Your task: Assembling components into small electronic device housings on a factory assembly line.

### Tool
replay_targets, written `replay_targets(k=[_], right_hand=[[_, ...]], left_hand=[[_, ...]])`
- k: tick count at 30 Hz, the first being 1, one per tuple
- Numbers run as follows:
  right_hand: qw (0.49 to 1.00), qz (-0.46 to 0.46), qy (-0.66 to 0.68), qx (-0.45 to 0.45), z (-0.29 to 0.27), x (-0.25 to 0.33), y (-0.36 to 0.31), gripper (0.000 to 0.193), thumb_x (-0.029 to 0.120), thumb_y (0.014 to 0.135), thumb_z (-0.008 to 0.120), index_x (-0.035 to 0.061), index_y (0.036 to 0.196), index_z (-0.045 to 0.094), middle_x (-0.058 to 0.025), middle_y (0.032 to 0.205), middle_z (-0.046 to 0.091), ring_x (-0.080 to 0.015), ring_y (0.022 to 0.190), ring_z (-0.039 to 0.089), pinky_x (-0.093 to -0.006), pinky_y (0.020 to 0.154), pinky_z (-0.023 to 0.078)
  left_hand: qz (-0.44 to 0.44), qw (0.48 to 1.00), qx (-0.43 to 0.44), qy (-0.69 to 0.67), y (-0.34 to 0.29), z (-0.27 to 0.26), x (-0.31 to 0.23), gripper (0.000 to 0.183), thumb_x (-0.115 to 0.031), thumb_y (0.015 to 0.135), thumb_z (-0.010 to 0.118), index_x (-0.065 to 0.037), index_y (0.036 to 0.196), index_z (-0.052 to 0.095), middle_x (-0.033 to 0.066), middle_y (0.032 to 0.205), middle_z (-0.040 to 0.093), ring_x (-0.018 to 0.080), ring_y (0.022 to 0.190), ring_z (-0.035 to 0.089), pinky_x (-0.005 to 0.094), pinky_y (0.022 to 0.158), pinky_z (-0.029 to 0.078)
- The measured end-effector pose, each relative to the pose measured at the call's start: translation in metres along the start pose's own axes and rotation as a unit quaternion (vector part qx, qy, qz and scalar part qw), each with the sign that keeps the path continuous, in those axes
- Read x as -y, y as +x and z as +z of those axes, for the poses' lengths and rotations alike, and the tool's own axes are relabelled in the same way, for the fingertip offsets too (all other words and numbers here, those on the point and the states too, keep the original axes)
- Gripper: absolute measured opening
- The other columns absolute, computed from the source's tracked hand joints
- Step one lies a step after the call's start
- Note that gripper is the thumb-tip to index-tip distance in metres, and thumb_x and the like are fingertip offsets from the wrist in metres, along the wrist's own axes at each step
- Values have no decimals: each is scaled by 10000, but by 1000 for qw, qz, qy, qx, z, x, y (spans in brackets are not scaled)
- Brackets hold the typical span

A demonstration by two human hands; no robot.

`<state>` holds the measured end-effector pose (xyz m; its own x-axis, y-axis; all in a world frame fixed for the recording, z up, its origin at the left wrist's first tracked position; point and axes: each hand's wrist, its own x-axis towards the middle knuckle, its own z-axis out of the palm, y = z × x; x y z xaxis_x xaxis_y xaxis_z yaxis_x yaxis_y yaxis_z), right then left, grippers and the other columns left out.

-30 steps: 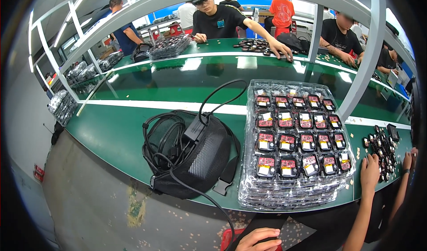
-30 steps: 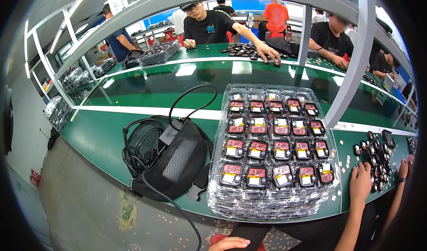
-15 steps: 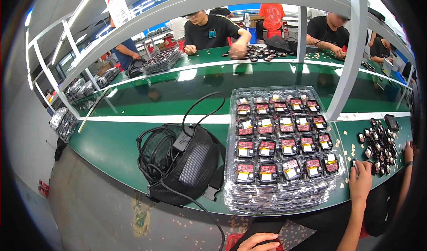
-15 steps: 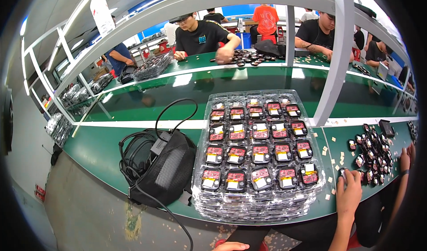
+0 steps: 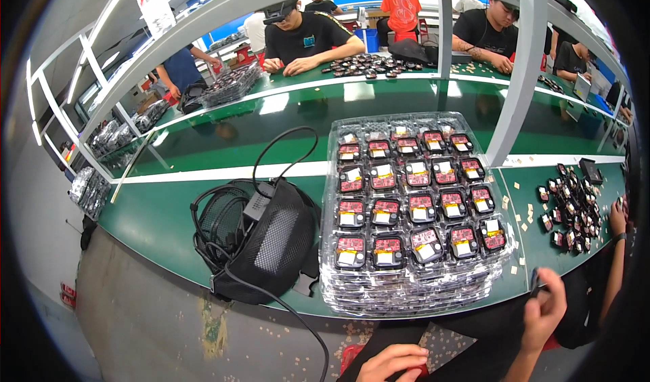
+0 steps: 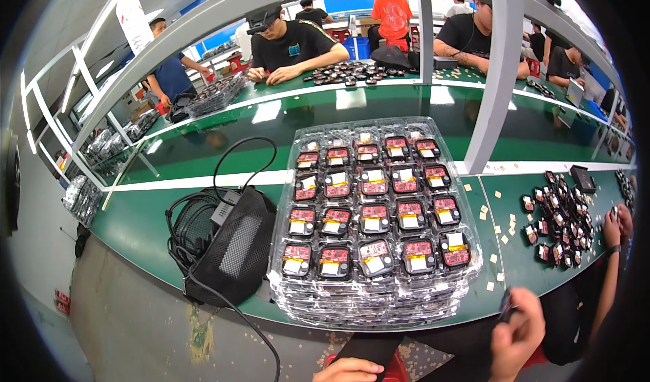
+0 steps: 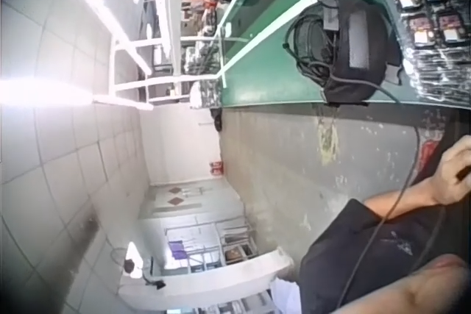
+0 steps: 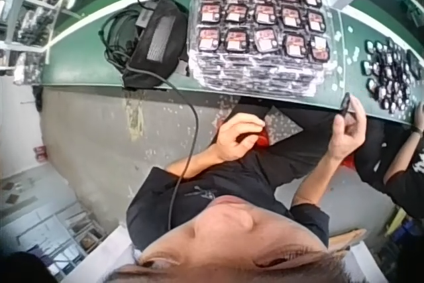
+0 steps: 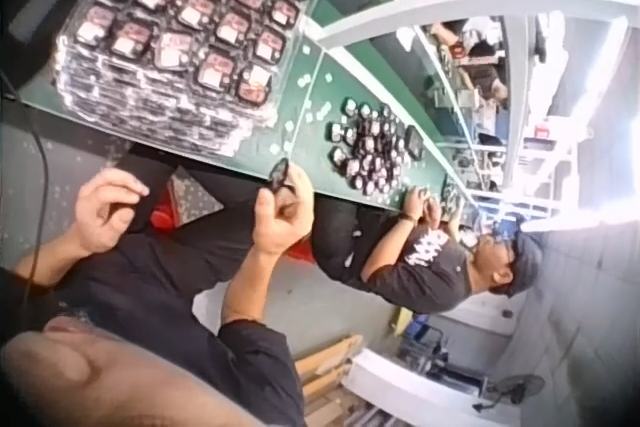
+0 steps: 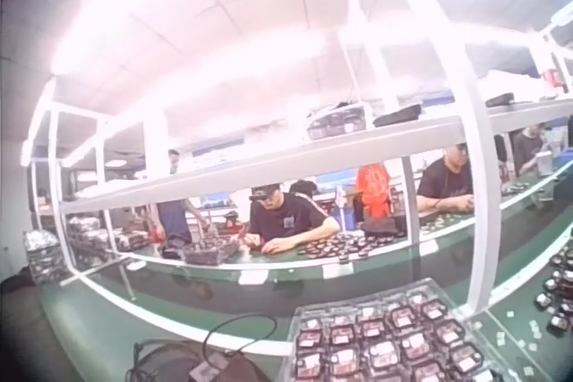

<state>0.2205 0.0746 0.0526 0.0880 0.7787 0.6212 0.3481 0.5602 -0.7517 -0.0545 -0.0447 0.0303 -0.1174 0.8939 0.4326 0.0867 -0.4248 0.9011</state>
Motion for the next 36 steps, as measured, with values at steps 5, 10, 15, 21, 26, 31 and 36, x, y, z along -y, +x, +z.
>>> replay_targets(k=[5, 10, 15, 21, 26, 31, 36], right_hand=[[966, -98, 9, 237, 39, 41, -36, 735, 366, 677, 937, 5, 1234, 622, -141, 1022, 741, -63, 546, 553, -190, 545, 474], [942, -37, 102, 317, 72, 48, -47, 654, 171, 665, 952, 25, 1222, 642, -192, 1097, 746, -134, 636, 694, -219, 534, 540], [931, 3, 126, 344, 76, 39, -52, 586, 93, 739, 857, -15, 1268, 629, -152, 1235, 705, -157, 723, 725, -255, 595, 596], [925, 25, 99, 366, 78, 40, -56, 587, 96, 739, 853, -6, 1272, 629, -149, 1269, 687, -150, 744, 727, -247, 590, 596], [935, 77, 123, 323, 87, 48, -56, 611, 137, 749, 877, -2, 1284, 616, -164, 1239, 684, -215, 811, 740, -263, 642, 604], [815, 323, 372, 305, 91, 56, -71, 510, 18, 838, 823, -22, 1274, 562, -192, 1387, 587, -156, 1099, 656, -251, 841, 569], [815, 347, 356, 299, 100, 54, -90, 466, -63, 809, 809, 25, 1197, 567, -222, 1364, 597, 35, 582, 374, -139, 551, 361]], left_hand=[[-322, 809, 74, -486, -2, 5, 35, 580, -306, 1004, 660, 6, 1430, 422, 169, 1311, 607, 279, 1211, 621, 409, 1012, 516], [-303, 751, 120, -574, -5, -1, 41, 569, -249, 1020, 638, 2, 1457, 374, 198, 1398, 543, 291, 1291, 577, 431, 1083, 475], [-351, 719, 75, -595, -3, -8, 43, 526, -155, 988, 654, -30, 1440, 416, 209, 1340, 587, 353, 1246, 615, 489, 1058, 509], [-369, 704, 48, -605, -11, -10, 49, 510, -164, 989, 627, -11, 1427, 415, 222, 1330, 592, 379, 1219, 632, 488, 1038, 524], [-334, 821, -5, -463, -17, -3, 40, 444, -268, 1026, 587, 8, 1356, 479, 230, 1246, 628, 375, 1116, 678, 462, 945, 567], [127, 972, -37, 196, -10, -5, 36, 436, -189, 816, 854, -67, 1171, 634, 159, 1166, 594, 319, 970, 683, 365, 797, 602], [177, 943, 14, 281, -4, -9, 44, 518, -199, 752, 912, -117, 1195, 656, 145, 1332, 534, 296, 1110, 661, 358, 837, 609]])
